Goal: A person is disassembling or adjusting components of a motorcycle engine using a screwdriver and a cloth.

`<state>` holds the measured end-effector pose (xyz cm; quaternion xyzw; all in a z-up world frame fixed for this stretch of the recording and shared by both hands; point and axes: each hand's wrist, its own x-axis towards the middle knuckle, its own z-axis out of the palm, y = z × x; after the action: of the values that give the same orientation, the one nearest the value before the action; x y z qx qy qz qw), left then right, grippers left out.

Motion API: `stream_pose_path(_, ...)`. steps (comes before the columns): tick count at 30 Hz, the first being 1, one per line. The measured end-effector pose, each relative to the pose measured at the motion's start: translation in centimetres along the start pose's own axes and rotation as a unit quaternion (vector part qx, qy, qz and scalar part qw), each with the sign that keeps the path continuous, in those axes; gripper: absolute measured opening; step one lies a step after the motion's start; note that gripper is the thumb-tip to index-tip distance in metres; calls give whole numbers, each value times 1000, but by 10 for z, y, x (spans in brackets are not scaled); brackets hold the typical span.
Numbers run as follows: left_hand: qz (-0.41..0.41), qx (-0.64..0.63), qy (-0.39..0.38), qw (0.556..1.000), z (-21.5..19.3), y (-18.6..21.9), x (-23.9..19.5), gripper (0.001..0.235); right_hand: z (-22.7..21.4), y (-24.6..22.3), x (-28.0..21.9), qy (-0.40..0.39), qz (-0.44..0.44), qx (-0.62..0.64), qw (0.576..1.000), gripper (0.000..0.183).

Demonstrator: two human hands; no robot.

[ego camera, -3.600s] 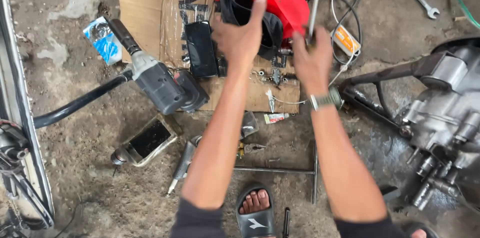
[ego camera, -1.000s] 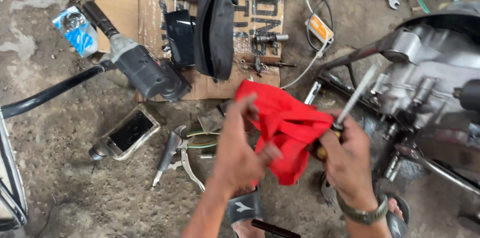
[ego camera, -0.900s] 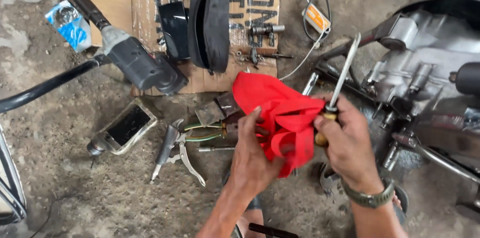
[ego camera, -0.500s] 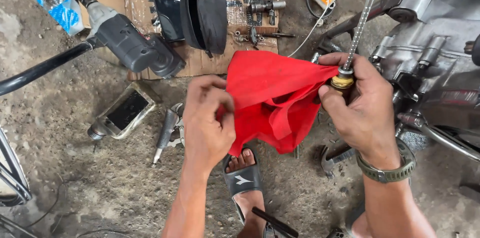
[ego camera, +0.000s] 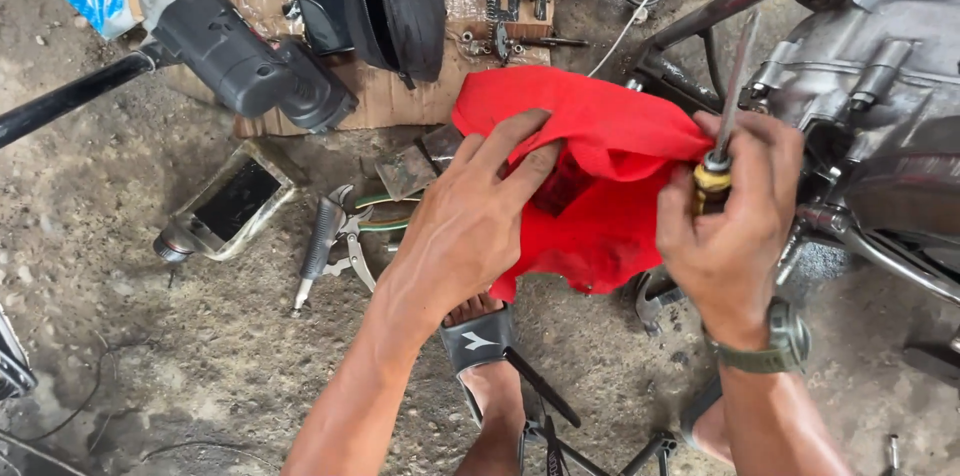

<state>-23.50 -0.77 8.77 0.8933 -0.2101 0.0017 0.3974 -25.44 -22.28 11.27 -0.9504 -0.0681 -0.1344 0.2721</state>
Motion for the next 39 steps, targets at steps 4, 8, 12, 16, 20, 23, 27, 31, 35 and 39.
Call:
stream_pose_path(4, 11, 21, -43, 999, 3, 1, 6, 44, 7, 23, -40, 70, -38, 17, 997, 38)
stream_pose_path(8, 15, 49, -90, 995, 7, -1, 11, 54, 11, 42, -87, 63, -59, 196, 977, 28)
stream_pose_path(12, 14, 38, -128, 991, 13, 3, 15, 55, 27, 38, -104, -119, 89, 334, 931, 17)
stream_pose_path(16, 50, 88, -111, 989, 13, 7, 21, 55, 69, 74, -75, -289, 163, 128, 935, 21)
stream_pose_path(20, 22, 105, -142, 984, 22, 3, 22, 47, 75, 61, -27, -146, 137, 258, 945, 45)
stream_pose_path(23, 12, 102, -163, 981, 22, 6, 25, 49, 96, 100, -36, -158, 134, 101, 973, 27)
stream_pose_path(27, -15, 86, -204, 975, 27, 7, 26, 47, 98, 90, -32, -128, 82, 213, 965, 24)
stream_pose_path(31, -9, 93, -204, 975, 31, 8, 25, 53, 132, 134, -52, -175, 97, 127, 972, 25)
stream_pose_path(35, -33, 94, -215, 972, 30, 8, 28, 54, 135, 134, -36, -170, 97, 128, 972, 26)
stream_pose_path(39, -42, 82, -234, 968, 32, -2, 22, 64, 139, 141, -26, -177, 96, 132, 971, 27)
